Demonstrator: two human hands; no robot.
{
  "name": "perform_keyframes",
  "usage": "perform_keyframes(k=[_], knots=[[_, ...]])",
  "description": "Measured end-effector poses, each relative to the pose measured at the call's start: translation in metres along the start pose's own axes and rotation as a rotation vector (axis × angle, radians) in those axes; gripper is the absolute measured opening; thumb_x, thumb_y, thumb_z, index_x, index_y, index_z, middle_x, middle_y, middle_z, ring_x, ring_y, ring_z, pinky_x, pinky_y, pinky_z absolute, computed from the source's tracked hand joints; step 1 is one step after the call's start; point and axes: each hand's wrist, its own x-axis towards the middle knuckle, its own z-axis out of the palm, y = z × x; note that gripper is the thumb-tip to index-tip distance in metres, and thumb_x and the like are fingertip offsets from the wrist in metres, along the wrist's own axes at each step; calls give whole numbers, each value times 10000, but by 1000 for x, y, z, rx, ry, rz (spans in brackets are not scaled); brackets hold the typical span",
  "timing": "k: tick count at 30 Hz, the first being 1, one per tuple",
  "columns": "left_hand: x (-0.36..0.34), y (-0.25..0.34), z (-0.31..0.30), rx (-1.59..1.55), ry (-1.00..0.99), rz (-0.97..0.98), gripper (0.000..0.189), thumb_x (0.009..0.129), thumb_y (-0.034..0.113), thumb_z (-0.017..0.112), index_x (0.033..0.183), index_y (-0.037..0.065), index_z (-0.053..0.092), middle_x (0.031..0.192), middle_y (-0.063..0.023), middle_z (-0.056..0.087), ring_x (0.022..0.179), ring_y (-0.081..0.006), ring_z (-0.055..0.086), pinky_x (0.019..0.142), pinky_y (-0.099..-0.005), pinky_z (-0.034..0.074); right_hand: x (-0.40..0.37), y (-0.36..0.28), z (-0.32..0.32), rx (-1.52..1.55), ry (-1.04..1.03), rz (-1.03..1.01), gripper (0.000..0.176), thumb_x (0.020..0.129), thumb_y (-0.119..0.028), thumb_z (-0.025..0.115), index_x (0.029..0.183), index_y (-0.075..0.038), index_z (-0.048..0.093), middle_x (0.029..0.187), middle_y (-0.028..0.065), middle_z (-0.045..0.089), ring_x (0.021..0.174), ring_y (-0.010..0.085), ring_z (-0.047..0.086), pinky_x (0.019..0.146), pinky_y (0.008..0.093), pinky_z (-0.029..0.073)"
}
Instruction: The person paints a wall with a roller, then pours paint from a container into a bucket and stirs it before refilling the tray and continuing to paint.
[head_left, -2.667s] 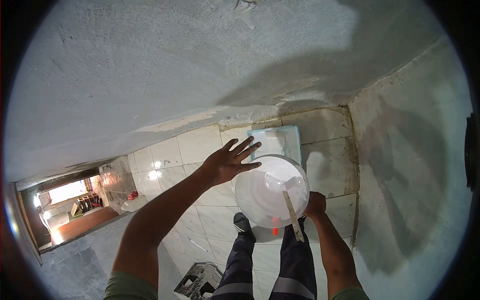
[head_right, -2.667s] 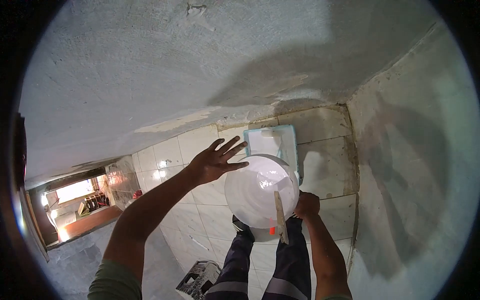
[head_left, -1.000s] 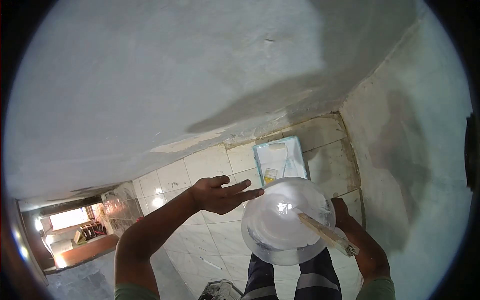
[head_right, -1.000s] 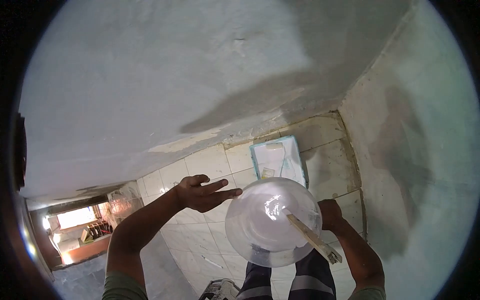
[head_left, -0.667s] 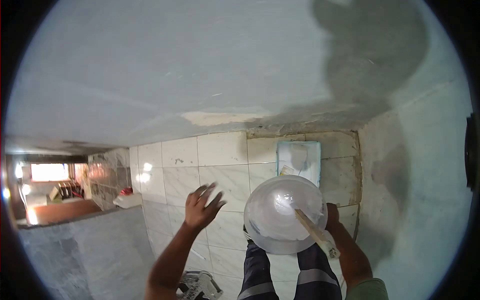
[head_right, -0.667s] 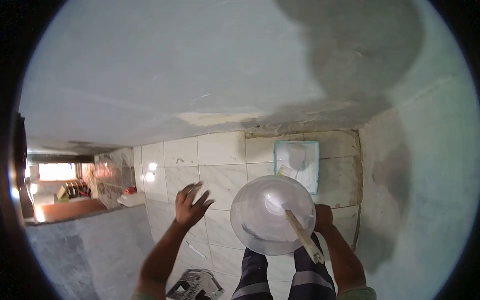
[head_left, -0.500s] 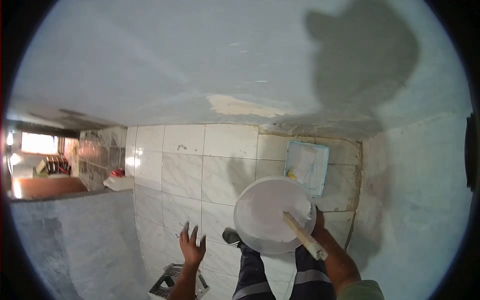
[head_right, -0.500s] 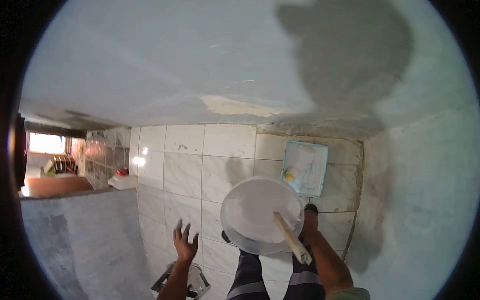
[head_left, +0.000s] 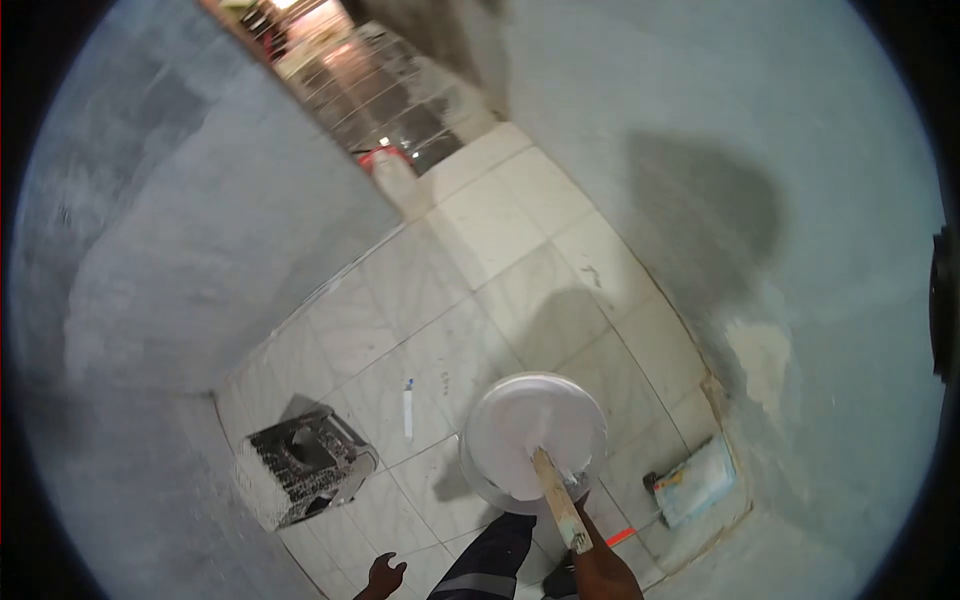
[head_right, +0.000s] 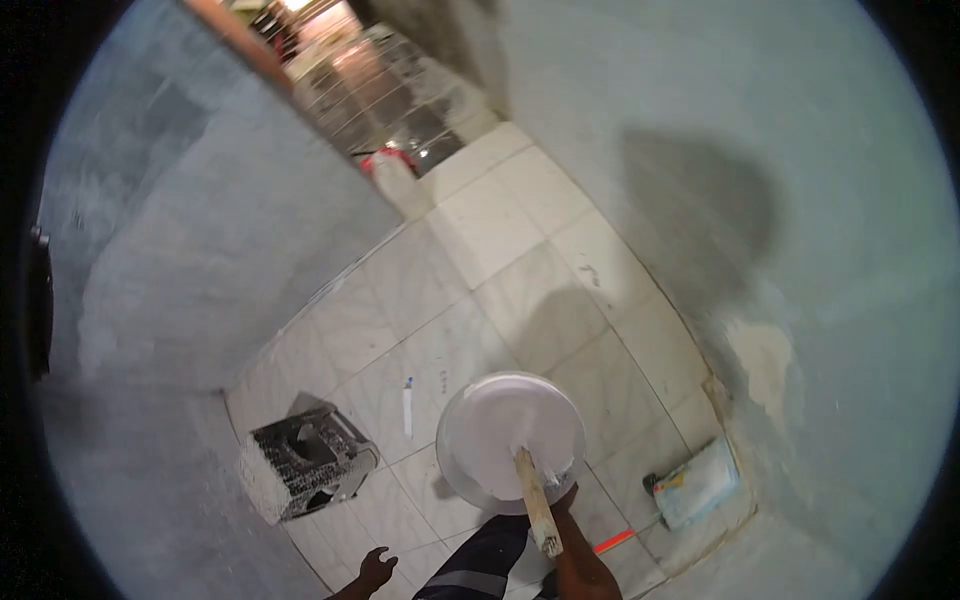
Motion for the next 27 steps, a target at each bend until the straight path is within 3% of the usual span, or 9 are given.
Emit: perform_keyframes(k=[9,15,16,18,20,24,25,26,27], knots=[[-21,148,-28,-233,40,-298,549,825,382,744,1256,72,601,1293,-220,576,1224,-355,539,1032,-404,441,170,-162,125,-146,-255,-48,366,758,-403,719,939,-85,696,885,133,715,874,331,701,744,436,541],[50,136,-59,-271,71,-344,581,806,326,770,1279,50,576,1062,-161,679,965,-271,668,880,-380,522,254,-215,236,-204,-225,-25,399,772,-420,727,981,-82,691,901,126,718,890,326,704,750,430,542],[62,174,-87,-234,256,-170,386,963,264,594,1256,16,546,891,-197,656,804,-310,620,838,-403,496,270,-222,258,-219,-225,-34,404,774,-422,728,989,-82,690,904,125,718,893,325,704,751,429,542],[66,118,-33,48,286,127,412,955,252,622,1275,4,543,888,-191,664,800,-299,625,826,-407,497,318,-205,288,-335,-286,-103,396,768,-434,721,962,-90,690,897,129,716,881,341,699,744,430,545],[97,181,-74,-312,142,-422,339,973,120,570,1296,21,544,1003,-165,657,822,-202,660,689,-317,514,347,-194,333,-458,-295,-254,390,762,-446,714,936,-98,691,890,134,714,870,357,695,737,431,548],[146,267,-90,-1034,89,-836,352,993,102,516,1344,67,524,1157,-81,639,929,-178,673,667,-296,511,389,-181,401,-406,-263,-193,394,737,-460,721,910,-107,687,876,130,710,854,368,687,728,428,550],[127,257,-50,-938,65,-596,370,991,100,497,1360,81,516,1152,-43,644,914,-182,669,654,-305,514,399,-192,406,-466,-289,-191,393,729,-450,736,907,-103,686,870,120,711,862,358,689,732,426,547],[149,328,-100,-1191,38,-852,372,991,143,491,1358,92,523,1191,-52,639,915,-197,669,681,-326,523,408,-178,423,-490,-309,-191,393,729,-450,736,907,-103,686,870,120,711,862,358,689,732,426,547],[122,300,-38,-598,23,-387,397,989,185,490,1378,106,514,1168,-51,650,883,-199,655,682,-342,527,419,-154,441,-331,-266,-158,371,734,-416,746,908,-94,682,870,120,709,869,344,690,741,420,544]])
